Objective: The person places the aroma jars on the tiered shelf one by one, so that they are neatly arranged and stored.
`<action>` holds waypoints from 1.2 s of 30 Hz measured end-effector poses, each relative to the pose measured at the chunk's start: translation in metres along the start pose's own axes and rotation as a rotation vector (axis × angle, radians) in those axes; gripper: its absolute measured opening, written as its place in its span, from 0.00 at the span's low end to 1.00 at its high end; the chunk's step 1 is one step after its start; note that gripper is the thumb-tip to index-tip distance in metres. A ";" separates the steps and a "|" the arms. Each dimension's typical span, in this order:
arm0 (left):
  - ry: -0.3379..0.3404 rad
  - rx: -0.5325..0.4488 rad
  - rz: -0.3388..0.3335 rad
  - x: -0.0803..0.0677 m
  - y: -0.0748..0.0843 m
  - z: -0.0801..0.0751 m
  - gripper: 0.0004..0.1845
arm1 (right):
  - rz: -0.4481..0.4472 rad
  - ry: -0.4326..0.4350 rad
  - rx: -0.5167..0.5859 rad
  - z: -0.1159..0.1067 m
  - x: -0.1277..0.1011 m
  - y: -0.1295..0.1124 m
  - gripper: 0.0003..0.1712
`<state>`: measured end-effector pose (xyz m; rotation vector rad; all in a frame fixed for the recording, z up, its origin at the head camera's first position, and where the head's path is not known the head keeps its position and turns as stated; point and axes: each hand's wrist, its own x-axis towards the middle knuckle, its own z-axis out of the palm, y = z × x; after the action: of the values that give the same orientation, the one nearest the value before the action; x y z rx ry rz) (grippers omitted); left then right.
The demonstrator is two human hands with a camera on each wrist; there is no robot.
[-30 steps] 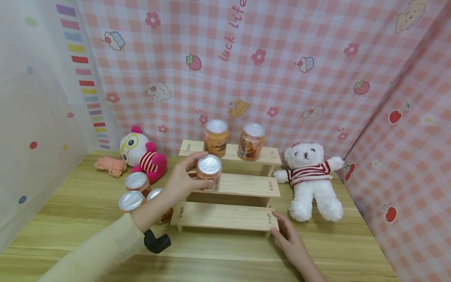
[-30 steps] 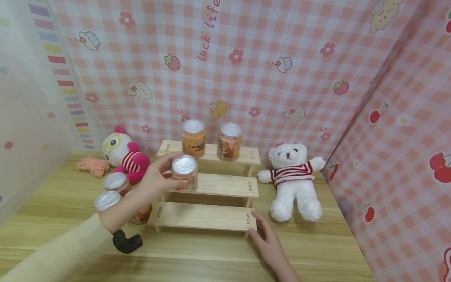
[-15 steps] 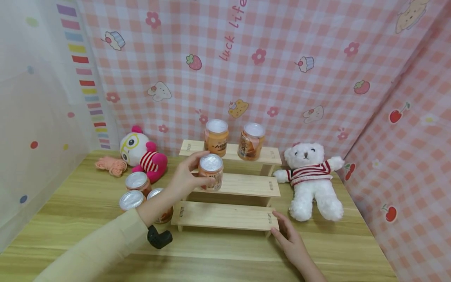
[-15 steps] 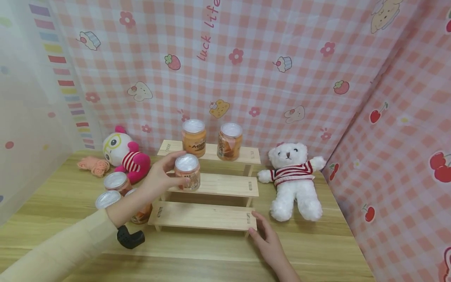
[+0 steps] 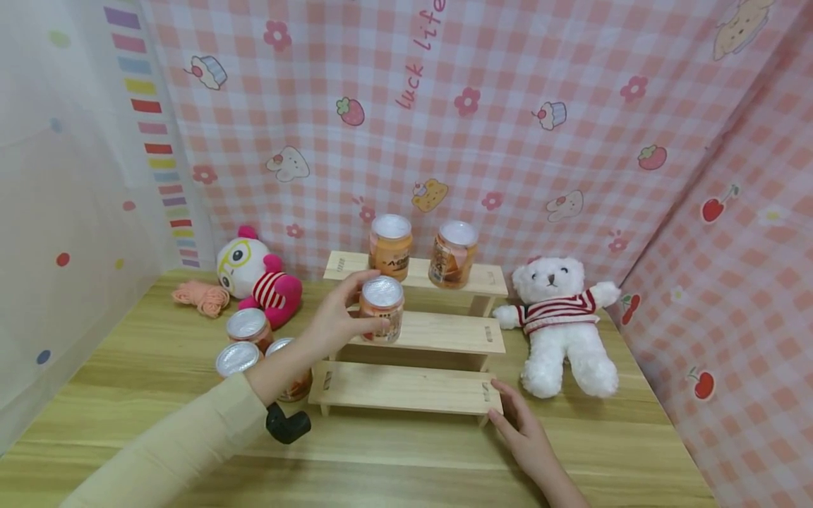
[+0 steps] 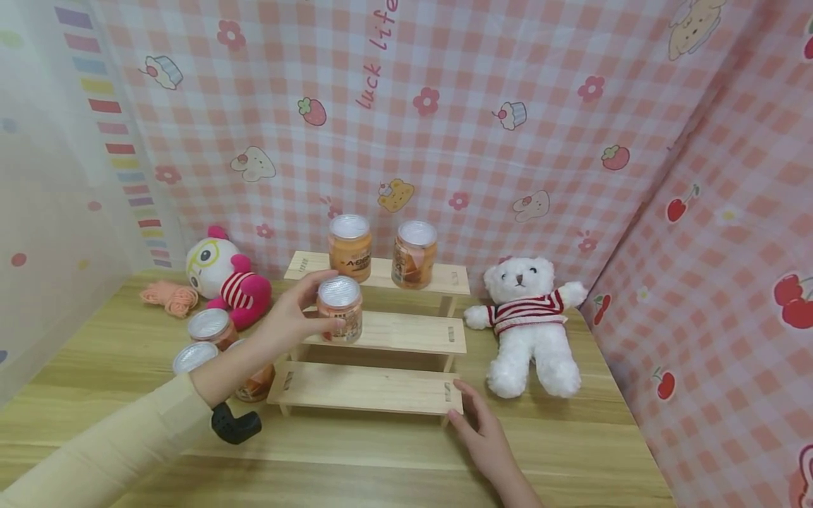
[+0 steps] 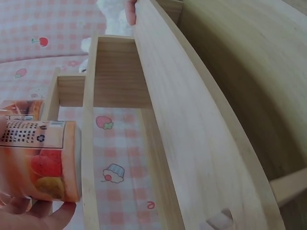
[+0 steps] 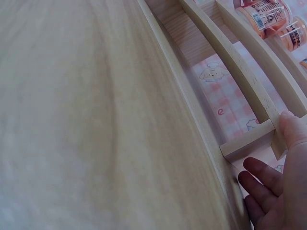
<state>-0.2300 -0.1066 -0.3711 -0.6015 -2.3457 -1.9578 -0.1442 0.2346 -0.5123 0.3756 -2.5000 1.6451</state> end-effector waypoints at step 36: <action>0.408 0.215 0.136 -0.110 0.004 -0.068 0.46 | 0.027 0.003 0.025 0.001 0.000 -0.002 0.26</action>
<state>-0.1422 -0.2012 -0.3821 -0.3027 -2.1550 -1.5659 -0.1434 0.2332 -0.5106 0.3430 -2.4949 1.6871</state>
